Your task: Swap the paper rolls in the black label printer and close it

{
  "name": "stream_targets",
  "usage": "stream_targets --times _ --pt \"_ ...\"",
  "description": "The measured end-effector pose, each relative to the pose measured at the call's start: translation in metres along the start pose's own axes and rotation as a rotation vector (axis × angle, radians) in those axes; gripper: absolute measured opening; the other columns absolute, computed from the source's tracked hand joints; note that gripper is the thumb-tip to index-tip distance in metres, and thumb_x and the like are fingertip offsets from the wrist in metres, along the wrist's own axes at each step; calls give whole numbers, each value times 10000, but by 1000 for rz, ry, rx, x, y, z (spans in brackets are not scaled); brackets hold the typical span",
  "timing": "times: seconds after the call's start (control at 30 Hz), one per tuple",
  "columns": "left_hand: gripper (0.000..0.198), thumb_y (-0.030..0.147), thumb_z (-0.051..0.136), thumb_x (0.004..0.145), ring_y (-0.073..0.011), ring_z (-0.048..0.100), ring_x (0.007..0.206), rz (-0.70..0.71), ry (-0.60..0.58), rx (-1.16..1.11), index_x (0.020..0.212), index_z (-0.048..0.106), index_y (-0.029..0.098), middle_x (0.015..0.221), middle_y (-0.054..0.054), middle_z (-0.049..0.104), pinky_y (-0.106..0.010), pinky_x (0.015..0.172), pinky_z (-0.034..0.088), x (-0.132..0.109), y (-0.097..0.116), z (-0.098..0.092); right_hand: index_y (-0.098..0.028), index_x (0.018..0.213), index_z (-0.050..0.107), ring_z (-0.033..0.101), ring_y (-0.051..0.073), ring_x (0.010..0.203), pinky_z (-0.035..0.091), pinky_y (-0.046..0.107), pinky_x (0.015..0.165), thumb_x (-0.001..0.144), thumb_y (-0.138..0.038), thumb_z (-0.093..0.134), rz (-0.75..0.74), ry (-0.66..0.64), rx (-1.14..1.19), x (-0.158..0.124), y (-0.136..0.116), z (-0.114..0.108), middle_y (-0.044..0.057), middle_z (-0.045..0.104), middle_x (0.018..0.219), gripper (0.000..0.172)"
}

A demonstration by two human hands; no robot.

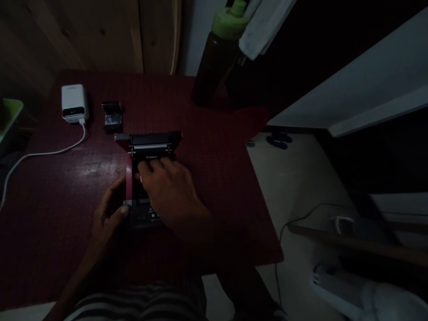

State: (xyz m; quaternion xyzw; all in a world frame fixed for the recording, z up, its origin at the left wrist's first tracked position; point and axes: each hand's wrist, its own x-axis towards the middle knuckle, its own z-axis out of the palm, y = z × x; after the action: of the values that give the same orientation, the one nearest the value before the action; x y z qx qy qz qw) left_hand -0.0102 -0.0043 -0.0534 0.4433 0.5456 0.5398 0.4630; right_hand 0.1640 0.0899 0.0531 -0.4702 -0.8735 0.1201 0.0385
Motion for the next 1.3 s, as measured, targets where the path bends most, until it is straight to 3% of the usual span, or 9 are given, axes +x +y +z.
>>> stream_targets --times 0.13,0.23,0.37,0.5,0.63,0.93,1.1,1.2,1.3 --pt "615 526 816 1056 -351 660 1567 -29 2 -13 1623 701 318 1669 -89 712 -492 1284 551 -1 0 0 -274 1219 810 830 270 1028 667 410 913 1006 -151 799 0 337 293 -42 23 -12 35 887 1141 246" --pt "623 533 820 1048 -354 652 1578 -42 -6 2 1617 701 311 1680 -90 707 -491 1285 551 -1 1 -1 -341 1208 814 837 265 1005 688 437 914 958 -248 887 144 587 588 -66 58 -14 -15 874 1130 277" --pt "576 509 818 1043 -343 668 1557 -27 7 -9 1580 725 325 1648 -68 731 -476 1282 561 0 3 0 -328 1152 778 824 288 1097 677 493 985 883 -355 916 368 832 787 -63 113 19 10 859 1137 304" --pt "598 526 809 1027 -366 653 1563 -39 27 52 1580 728 314 1624 -70 739 -491 1282 567 1 5 0 -278 1149 739 799 266 1075 650 495 1009 858 -419 863 435 724 852 -38 142 73 37 853 1133 346" --pt "597 530 811 1022 -376 630 1588 -35 32 53 1582 745 336 1641 -57 729 -496 1307 551 1 6 1 -256 1134 707 812 258 1126 641 472 1040 854 -336 805 418 581 905 -27 139 104 52 859 1157 307" --pt "532 514 810 1050 -346 666 1546 0 21 6 1566 769 389 1625 -29 735 -445 1263 574 1 0 -1 -237 1362 733 794 293 1270 638 493 1066 856 -324 831 430 568 879 -65 132 102 155 820 1428 523" --pt "538 564 833 1015 -370 670 1533 1 40 17 1512 795 363 1583 -45 754 -458 1264 571 2 4 2 -251 1208 852 802 238 944 653 421 879 892 -254 796 434 500 833 -109 105 95 85 883 1205 321" --pt "543 569 830 1011 -369 674 1526 16 49 39 1501 791 338 1575 -54 756 -462 1269 568 4 1 1 -277 1213 876 835 254 1109 662 426 988 825 -163 757 354 426 859 -110 90 105 59 899 1250 421" --pt "591 603 817 1004 -376 676 1522 35 41 48 1525 771 328 1592 -74 748 -488 1261 579 5 -9 -3 -276 1140 869 838 274 1190 651 468 1089 845 -157 743 351 423 847 -103 84 116 62 910 1225 342"
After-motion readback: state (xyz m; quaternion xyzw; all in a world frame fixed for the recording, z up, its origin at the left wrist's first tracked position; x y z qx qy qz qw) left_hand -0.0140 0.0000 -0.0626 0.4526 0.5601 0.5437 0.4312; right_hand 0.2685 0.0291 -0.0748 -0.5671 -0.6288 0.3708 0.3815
